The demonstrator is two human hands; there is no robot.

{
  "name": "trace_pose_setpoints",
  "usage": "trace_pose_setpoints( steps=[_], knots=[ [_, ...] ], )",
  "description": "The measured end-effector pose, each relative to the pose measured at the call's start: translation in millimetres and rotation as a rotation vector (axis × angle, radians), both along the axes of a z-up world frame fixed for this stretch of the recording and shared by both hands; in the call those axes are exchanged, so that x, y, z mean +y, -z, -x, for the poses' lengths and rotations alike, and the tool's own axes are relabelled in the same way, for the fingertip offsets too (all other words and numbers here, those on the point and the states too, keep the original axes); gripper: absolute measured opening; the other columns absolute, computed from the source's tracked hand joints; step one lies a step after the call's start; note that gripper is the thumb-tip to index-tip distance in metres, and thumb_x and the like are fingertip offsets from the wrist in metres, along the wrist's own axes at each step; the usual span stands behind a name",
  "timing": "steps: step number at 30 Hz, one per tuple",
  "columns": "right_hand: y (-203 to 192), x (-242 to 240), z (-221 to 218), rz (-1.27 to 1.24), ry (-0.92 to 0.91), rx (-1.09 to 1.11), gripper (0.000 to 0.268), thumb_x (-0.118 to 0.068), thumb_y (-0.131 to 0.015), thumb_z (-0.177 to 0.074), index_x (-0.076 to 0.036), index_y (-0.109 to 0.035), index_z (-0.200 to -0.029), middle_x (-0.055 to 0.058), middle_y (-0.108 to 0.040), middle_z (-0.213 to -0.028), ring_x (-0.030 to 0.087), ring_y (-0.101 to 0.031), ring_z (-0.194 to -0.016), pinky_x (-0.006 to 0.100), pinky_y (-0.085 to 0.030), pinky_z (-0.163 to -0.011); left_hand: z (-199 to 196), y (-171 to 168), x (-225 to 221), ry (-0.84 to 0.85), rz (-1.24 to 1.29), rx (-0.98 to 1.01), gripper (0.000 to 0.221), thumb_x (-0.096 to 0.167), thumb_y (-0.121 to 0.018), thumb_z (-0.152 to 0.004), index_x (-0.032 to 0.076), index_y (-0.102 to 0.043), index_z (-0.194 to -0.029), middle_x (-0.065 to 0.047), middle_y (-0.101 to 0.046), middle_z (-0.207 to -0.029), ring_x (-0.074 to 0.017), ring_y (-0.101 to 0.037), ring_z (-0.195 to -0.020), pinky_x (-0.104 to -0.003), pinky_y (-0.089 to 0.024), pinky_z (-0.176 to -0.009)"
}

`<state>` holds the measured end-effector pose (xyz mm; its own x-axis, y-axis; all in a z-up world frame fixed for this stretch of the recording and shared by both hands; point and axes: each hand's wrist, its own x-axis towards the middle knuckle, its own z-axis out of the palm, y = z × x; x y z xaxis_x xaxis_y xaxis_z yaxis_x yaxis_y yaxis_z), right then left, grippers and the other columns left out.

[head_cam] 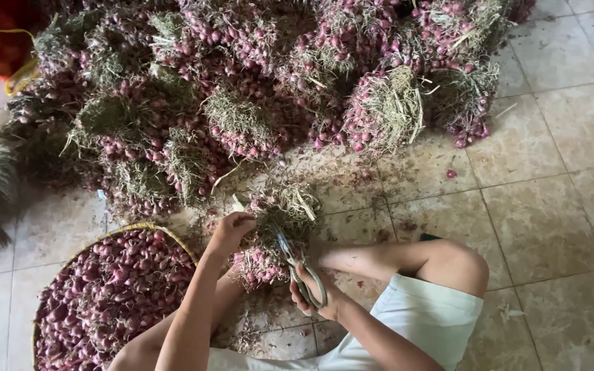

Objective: Cutting shallot bulbs from dried stalks using a knife and collecting them in a basket

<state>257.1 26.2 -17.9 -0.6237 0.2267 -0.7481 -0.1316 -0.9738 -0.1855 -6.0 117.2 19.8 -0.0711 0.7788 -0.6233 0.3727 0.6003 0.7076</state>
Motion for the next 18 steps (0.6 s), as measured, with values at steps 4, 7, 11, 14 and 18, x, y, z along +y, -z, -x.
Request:
trace_pose_setpoints(
  steps=[4,7,11,14,18],
  knots=[
    [-26,-7,1,-0.090,-0.024,0.173,0.069,-0.069,-0.044,-0.095,-0.005,-0.069,-0.094,0.007,-0.070,-0.076,0.017,-0.069,-0.060,0.028,-0.057,-0.050,-1,-5,-2,-0.102,0.019,-0.039,0.028,0.022,-0.066,-0.098,0.004,-0.065,-0.119,-0.007,-0.066,-0.086,-0.0112,-0.048,-0.058,-0.023,-0.039,-0.052],
    [-23,-8,13,0.035,-0.005,0.294,0.073,-0.071,-0.046,-0.094,-0.003,-0.070,-0.097,0.009,-0.073,-0.080,0.020,-0.073,-0.066,0.032,-0.065,-0.057,-8,-20,-2,-0.185,0.061,-0.085,0.026,0.020,-0.064,-0.099,0.002,-0.064,-0.118,-0.008,-0.062,-0.085,-0.0132,-0.052,-0.059,-0.026,-0.051,-0.056],
    [-17,6,33,0.095,-0.014,0.226,0.077,-0.078,-0.050,-0.090,-0.004,-0.071,-0.088,0.007,-0.072,-0.074,0.019,-0.070,-0.061,0.032,-0.061,-0.056,-6,1,-7,-0.194,-0.018,-0.086,0.028,0.027,-0.065,-0.099,0.002,-0.065,-0.112,-0.004,-0.063,-0.076,-0.0102,-0.045,-0.053,-0.024,-0.039,-0.050],
    [-20,13,43,0.026,-0.041,0.217,0.072,-0.078,-0.052,-0.090,-0.009,-0.070,-0.081,0.005,-0.071,-0.068,0.017,-0.068,-0.053,0.028,-0.060,-0.050,-13,-19,-13,-0.171,0.002,-0.015,0.044,0.040,-0.062,-0.097,0.006,-0.064,-0.124,0.000,-0.048,-0.065,-0.0095,-0.034,-0.053,-0.026,-0.033,-0.055],
    [-17,18,56,-0.022,-0.052,0.119,0.069,-0.079,-0.049,-0.091,-0.015,-0.066,-0.072,0.002,-0.067,-0.062,0.013,-0.063,-0.049,0.024,-0.052,-0.047,-7,0,-18,-0.228,-0.025,-0.049,0.039,0.037,-0.067,-0.095,0.004,-0.066,-0.117,-0.002,-0.053,-0.067,-0.0106,-0.039,-0.056,-0.026,-0.039,-0.063]
  ],
)
